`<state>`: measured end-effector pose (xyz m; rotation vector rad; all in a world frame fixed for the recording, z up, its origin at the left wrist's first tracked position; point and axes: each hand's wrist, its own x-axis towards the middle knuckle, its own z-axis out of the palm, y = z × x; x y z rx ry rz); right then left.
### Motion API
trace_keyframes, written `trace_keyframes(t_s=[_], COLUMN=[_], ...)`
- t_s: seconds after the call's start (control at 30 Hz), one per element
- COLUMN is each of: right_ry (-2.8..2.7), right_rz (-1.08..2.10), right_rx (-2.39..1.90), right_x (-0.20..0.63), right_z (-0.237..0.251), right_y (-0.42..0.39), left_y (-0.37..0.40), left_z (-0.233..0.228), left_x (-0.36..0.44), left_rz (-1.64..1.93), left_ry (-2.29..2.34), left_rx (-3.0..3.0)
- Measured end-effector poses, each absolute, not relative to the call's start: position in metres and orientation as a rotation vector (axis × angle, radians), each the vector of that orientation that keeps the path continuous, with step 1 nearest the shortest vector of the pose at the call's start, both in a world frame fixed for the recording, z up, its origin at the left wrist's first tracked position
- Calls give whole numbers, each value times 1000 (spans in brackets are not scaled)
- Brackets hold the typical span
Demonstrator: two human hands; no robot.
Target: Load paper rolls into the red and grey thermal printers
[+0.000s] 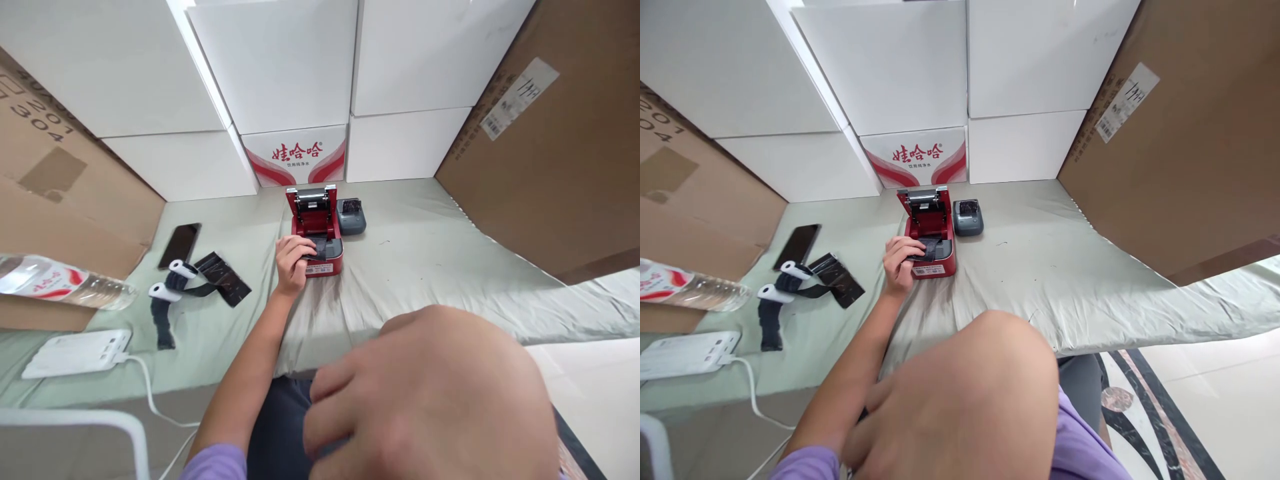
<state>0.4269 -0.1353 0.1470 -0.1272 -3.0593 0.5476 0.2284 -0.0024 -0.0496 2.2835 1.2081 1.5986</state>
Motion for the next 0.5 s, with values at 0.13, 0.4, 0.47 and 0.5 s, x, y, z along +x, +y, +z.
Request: trace_keyframes(t_s=[0.13, 0.4, 0.47, 0.5], right_ry=[-2726, -2507, -2557, -2599], right_rz=[805, 706, 622, 585], right_rx=[-184, -491, -404, -372], right_x=[413, 409, 416, 420], right_z=[171, 181, 175, 174], right_y=[-138, -163, -158, -154], left_y=[-5, -6, -6, -6], left_z=[-53, -53, -54, -54], left_x=[232, 233, 233, 233], left_rz=[1643, 1576, 1611, 1629], left_ry=[1251, 1361, 1346, 1334], left_rx=[2232, 2203, 2222, 2236])
